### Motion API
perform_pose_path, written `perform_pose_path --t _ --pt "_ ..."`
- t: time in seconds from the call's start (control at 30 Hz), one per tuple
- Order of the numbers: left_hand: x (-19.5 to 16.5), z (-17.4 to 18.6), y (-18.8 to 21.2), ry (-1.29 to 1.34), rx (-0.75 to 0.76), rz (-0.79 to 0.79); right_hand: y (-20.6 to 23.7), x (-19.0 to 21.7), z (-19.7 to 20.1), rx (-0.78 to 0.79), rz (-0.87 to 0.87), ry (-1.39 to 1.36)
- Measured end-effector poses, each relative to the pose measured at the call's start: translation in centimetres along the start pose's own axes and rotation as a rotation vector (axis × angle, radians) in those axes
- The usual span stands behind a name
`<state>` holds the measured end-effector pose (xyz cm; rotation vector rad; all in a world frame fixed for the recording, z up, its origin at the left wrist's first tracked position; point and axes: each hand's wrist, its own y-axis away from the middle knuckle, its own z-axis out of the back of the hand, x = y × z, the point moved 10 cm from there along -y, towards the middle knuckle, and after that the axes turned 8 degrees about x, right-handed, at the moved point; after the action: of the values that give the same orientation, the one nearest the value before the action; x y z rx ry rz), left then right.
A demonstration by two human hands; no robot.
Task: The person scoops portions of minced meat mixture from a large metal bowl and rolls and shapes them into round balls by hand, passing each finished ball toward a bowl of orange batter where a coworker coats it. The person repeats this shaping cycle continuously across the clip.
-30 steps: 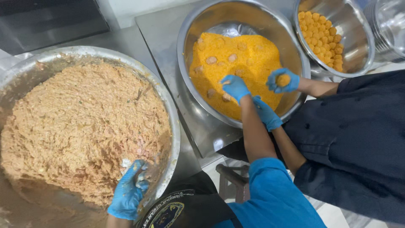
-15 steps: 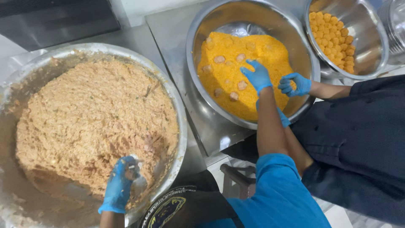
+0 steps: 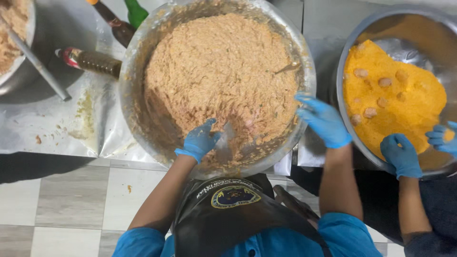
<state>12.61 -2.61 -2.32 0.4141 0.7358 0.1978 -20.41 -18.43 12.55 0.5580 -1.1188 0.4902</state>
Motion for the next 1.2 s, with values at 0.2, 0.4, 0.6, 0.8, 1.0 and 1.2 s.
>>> perform_pose_path --t 0.2,0.4,0.6,0.8,1.0,1.2 --pt "3.0 1.7 1.9 -0.043 0.013 -0.054 -5.9 1.2 -13.7 0.318 -0.043 0.057" --pt "7.3 4.9 4.1 -0.069 0.012 0.065 -10.7 -0.4 -21.9 0.430 -0.098 0.272" --pt "8.8 9.3 7.2 0.088 -0.126 0.102 -16.0 1.6 -29.4 0.410 0.202 0.693" --pt "9.2 11.3 9.1 0.210 -0.265 0.103 -20.2 4.6 -35.9 0.443 0.236 0.908" --pt "9.5 12.5 10.5 0.312 -0.334 0.074 -20.1 4.8 -39.1 0.550 0.222 1.075" --pt "10.0 11.8 10.9 0.336 -0.285 0.123 -15.8 -0.7 -40.7 0.829 -0.150 1.122"
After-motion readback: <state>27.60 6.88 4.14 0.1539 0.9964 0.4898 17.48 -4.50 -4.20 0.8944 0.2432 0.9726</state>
